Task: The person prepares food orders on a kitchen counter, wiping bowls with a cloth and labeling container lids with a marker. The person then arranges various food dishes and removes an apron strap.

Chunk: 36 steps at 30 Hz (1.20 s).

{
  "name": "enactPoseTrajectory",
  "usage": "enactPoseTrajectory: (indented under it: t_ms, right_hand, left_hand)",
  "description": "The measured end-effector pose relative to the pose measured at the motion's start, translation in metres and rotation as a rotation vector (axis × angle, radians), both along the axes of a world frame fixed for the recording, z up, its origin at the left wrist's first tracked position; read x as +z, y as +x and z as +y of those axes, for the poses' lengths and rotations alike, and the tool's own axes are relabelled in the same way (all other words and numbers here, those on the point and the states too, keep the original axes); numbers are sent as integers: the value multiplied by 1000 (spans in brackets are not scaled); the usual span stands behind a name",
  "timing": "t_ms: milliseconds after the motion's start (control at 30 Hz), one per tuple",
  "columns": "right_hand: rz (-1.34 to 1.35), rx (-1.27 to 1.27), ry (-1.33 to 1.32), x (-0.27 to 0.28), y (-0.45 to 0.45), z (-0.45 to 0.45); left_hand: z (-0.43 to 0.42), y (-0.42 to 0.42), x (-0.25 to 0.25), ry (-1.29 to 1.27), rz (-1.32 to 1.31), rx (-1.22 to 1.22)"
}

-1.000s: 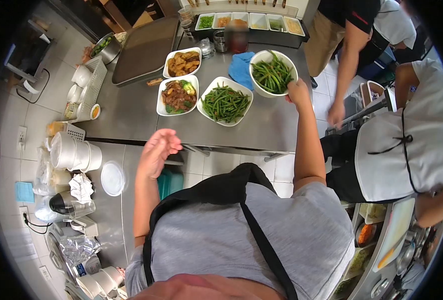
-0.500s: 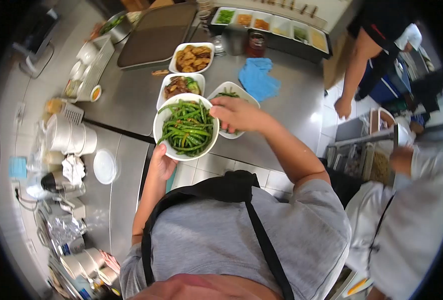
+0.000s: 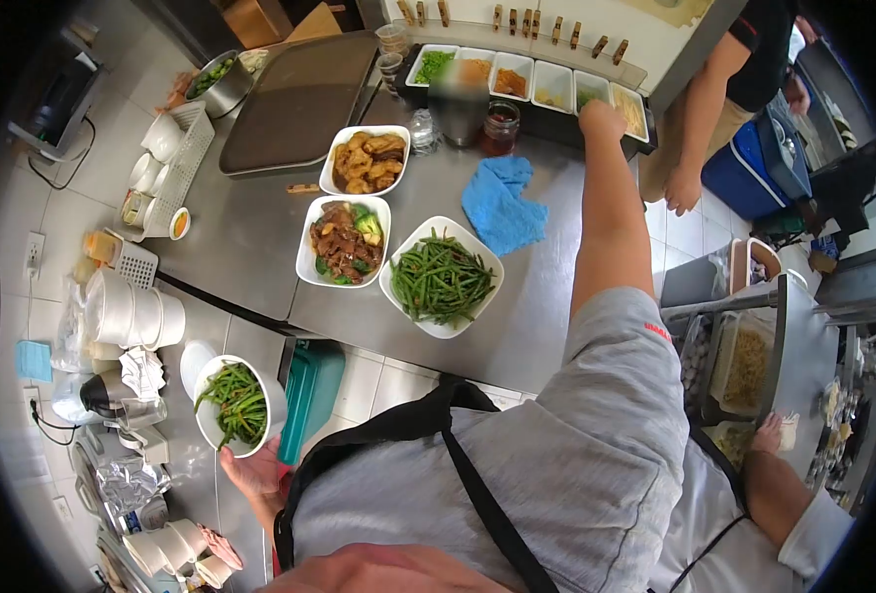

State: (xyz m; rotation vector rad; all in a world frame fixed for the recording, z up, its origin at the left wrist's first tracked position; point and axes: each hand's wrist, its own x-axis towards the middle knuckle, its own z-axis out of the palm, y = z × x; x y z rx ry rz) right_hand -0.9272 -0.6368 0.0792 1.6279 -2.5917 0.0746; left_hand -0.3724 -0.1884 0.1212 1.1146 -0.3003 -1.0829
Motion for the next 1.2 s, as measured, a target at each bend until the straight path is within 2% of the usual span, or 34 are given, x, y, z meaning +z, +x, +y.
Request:
enactPoseTrajectory:
  t_ms: [67,133,200,267,300,400,533,567,600,633,667,733,800,833,867,933,967,1000,1067,1200]
  right_hand:
    - [-14,10,44,7,-1,7]
    - [-45,22,67,39,11,20]
    - [54,130,112,32,-13,8]
    - [113,208,135,67,5,33]
    - [45,121,18,73,14,45]
    - [55,152,-1,45,3,58]
    - [-49,-72,-157,21,-18,84]
    - [321,217,-80,-6,-60,74]
    - [-359,132,-630,2,-48,93]
    - [-622,212,-741,-9,-58,91]
    - [-941,149,-945,5,-19,109]
    - [-1374,183,-769,45,54,158]
    - [-1355,303,-638,56,115,185]
    - [-1363,517,-452,52,130,194]
    - [-1386,500,-429,69,180,219]
    - [-1388,775,-174,78,240,250]
    - [-1129,1002,-187,84,273,264]
    - [-1044,1102,-126,94,304,281]
    - [-886,1306,-166,110,357,312]
    - [-548,1503,-250,108,435,342]
  left_hand:
    - [0,6,4,-8,-30,24]
    - [-7,9,8,-17,-57,49]
    - [-13,14,8,-37,-51,32]
    - [-21,16,9,-49,-48,17]
    - [-26,17,8,-62,-45,2]
    - [-39,13,4,-46,-55,-49]
    - [-52,-6,10,-71,-7,-128]
    - [-52,-7,9,-67,37,-121]
    - [-51,-8,8,-83,39,-125]
    - [-48,-3,-2,-57,41,-139]
    - [-46,1,-11,-73,54,-159]
    - [-42,1,-11,-103,33,-176]
    - [-34,9,-20,-113,16,-200]
    - [-29,11,-19,-114,7,-198]
    - [-25,13,-18,-117,-3,-202]
    - [-17,17,-12,-130,-29,-218]
    - [-12,19,-7,-142,-46,-228]
    - [-7,21,-3,-152,-65,-238]
    - [4,31,1,-133,-90,-234]
    - [35,59,3,-158,-90,-215]
